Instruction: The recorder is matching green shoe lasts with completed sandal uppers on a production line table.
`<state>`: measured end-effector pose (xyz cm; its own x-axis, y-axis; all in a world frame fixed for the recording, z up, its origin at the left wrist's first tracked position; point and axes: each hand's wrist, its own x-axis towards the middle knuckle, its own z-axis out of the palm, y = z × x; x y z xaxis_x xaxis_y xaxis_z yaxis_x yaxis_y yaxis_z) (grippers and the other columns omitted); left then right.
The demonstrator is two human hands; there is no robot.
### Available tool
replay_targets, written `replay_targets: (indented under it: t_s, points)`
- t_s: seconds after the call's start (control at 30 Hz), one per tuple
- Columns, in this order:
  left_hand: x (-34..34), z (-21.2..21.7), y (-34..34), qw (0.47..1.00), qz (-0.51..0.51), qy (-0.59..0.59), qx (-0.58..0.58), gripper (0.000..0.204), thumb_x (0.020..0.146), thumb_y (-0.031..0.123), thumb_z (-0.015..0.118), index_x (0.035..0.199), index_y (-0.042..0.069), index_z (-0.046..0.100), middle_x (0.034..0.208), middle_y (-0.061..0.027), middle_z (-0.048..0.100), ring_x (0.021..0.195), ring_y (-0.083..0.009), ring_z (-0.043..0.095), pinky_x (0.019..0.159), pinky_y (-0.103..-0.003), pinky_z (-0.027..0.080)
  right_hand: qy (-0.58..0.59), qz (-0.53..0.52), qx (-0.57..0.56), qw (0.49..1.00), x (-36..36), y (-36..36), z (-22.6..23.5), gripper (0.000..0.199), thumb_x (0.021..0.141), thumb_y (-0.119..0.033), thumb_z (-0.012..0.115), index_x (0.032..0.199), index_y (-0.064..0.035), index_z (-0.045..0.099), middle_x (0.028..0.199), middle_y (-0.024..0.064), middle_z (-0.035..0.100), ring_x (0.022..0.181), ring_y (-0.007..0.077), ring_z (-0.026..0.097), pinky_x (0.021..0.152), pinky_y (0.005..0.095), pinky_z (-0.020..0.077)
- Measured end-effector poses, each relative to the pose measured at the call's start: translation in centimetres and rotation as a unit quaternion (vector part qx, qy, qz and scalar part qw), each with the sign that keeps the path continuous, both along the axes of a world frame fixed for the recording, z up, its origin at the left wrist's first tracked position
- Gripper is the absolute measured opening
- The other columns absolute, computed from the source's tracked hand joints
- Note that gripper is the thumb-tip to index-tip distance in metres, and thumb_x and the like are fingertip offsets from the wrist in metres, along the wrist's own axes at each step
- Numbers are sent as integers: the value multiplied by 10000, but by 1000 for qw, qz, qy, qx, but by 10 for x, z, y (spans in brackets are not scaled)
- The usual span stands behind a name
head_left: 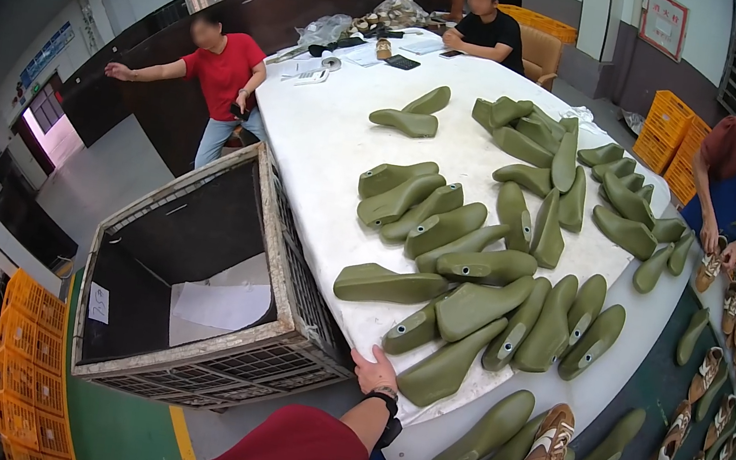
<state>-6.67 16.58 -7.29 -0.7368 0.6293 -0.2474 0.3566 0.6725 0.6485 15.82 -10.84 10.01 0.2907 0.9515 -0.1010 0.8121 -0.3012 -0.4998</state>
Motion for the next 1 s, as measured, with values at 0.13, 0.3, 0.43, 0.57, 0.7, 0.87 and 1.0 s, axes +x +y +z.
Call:
replay_targets:
  t_s: [0.13, 0.3, 0.43, 0.57, 0.7, 0.87, 1.0]
  points:
    - [1, 3, -1, 1000, 4, 4, -4, 614, 831, 501, 431, 1324, 157, 305, 1059, -239, 532, 927, -397, 552, 779, -477, 433, 2, -1, -3, 1000, 0, 0, 0, 282, 638, -187, 738, 815, -14, 602, 731, 196, 596, 707, 359, 577, 641, 406, 456]
    - [3, 3, -2, 1000, 2, 1, -7, 619, 830, 508, 431, 1328, 162, 303, 1057, -238, 533, 927, -395, 553, 777, -476, 434, 38, 28, -102, 994, 18, -12, -34, 345, 618, -133, 718, 873, -7, 522, 711, 127, 503, 786, 332, 510, 819, 415, 388]
    - [1, -3, -1, 1000, 3, 3, -8, 628, 830, 511, 430, 1330, 154, 300, 1053, -240, 532, 920, -395, 554, 771, -471, 439, -3, -3, -10, 1000, -4, 3, 6, 278, 647, -175, 729, 832, -9, 605, 774, 194, 608, 742, 360, 583, 663, 401, 460]
    - [2, 1, -1, 1000, -1, 9, -2, 631, 833, 509, 428, 1331, 146, 298, 1042, -240, 533, 912, -394, 556, 766, -467, 443, 4, -17, -23, 1000, -6, 3, 13, 282, 651, -170, 726, 851, -8, 611, 801, 197, 612, 771, 365, 583, 679, 402, 460]
    - [-1, 2, -2, 1000, -2, 6, -2, 625, 836, 505, 426, 1331, 146, 298, 1036, -238, 534, 910, -393, 557, 763, -469, 443, 0, -19, -18, 1000, -8, 3, 11, 283, 649, -168, 727, 853, -8, 613, 802, 200, 611, 779, 368, 583, 684, 403, 459]
    - [1, 2, -2, 1000, -3, 6, -2, 622, 839, 504, 425, 1330, 143, 299, 1036, -234, 534, 912, -393, 556, 767, -463, 442, -3, -20, -37, 999, -5, 2, 7, 290, 654, -161, 724, 878, -16, 610, 830, 197, 610, 798, 363, 580, 694, 400, 458]
    - [2, -1, -2, 1000, -4, 16, 9, 622, 839, 504, 423, 1330, 143, 300, 1039, -236, 532, 918, -393, 553, 773, -458, 441, -76, 33, 38, 996, -1, -1, -10, 274, 618, -193, 732, 696, 1, 556, 637, 129, 561, 647, 284, 561, 601, 368, 439]
